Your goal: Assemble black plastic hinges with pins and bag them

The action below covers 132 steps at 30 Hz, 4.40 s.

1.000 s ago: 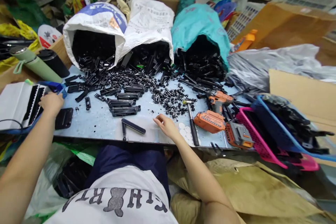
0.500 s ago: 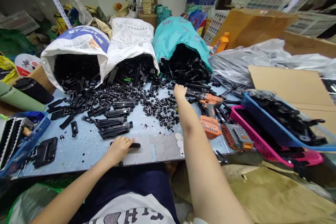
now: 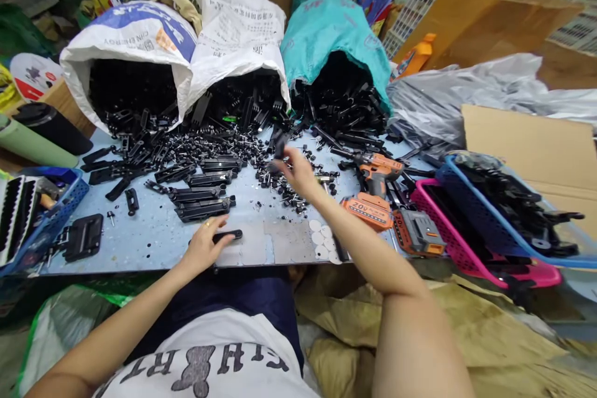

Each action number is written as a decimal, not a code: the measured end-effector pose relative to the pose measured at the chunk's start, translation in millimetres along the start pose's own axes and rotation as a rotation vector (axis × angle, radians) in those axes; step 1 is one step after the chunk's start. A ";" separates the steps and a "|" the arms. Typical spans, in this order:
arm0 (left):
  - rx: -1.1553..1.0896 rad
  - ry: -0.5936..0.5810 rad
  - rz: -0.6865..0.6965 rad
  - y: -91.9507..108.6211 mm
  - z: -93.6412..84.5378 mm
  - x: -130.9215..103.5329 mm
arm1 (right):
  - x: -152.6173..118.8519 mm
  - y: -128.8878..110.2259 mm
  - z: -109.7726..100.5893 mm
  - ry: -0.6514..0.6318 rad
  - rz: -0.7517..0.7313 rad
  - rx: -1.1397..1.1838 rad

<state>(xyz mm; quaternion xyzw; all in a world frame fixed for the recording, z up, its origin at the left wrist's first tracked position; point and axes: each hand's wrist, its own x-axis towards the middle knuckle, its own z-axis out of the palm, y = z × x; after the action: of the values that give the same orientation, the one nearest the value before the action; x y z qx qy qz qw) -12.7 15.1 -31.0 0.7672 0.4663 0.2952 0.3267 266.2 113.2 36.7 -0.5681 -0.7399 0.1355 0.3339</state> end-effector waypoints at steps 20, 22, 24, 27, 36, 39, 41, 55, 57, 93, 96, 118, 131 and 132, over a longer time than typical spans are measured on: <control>-0.409 -0.180 0.125 20.9 -25.0 1.6 | -125.5 -55.5 38.2 -1.005 0.296 0.807; -0.107 -0.186 0.097 11.0 -21.9 5.5 | -127.7 -51.4 38.2 -0.812 0.089 0.416; 0.212 -0.288 0.086 3.7 -17.3 8.2 | -129.4 -47.8 39.7 -0.706 -0.104 0.072; 0.434 -0.404 0.112 1.0 -10.4 9.5 | -131.7 -47.4 46.2 -0.657 -0.257 -0.255; 0.531 -0.330 0.226 7.6 -6.5 5.0 | -138.2 -64.9 52.5 -0.576 -0.281 -0.544; 0.524 -0.260 0.261 3.7 -5.3 0.3 | -141.1 -77.1 48.8 -0.520 -0.296 -0.616; 0.514 -0.206 0.305 -0.2 -4.2 -2.8 | -141.5 -84.7 46.1 -0.505 -0.298 -0.649; 0.524 -0.308 0.243 3.4 1.6 11.5 | -126.4 -54.4 51.6 -0.435 -0.354 -0.532; 0.528 -0.306 0.262 11.4 9.1 39.9 | -131.1 -33.1 58.8 -0.371 -0.351 -0.460; 0.735 0.007 0.331 -23.0 -52.6 -10.7 | -34.4 18.7 17.0 -0.177 0.030 -0.291; 0.718 0.063 0.397 -33.8 -43.7 -13.3 | -49.6 -10.5 17.0 -0.189 -0.102 -0.103; 0.603 -0.154 0.371 -4.1 5.6 0.6 | -97.1 -47.7 55.4 -0.354 -0.499 -0.335; 0.572 -0.221 0.239 6.9 21.6 13.1 | -127.4 5.6 66.9 -0.377 -0.635 -0.288; 0.573 -0.235 0.240 7.4 20.3 13.0 | -124.5 7.0 65.9 -0.384 -0.658 -0.285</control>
<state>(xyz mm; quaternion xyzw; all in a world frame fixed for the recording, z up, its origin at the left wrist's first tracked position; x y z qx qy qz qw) 11.7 19.7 -35.8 0.9063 0.3956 0.0982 0.1121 245.1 11.3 -58.5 -0.3060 -0.9424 0.0211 0.1331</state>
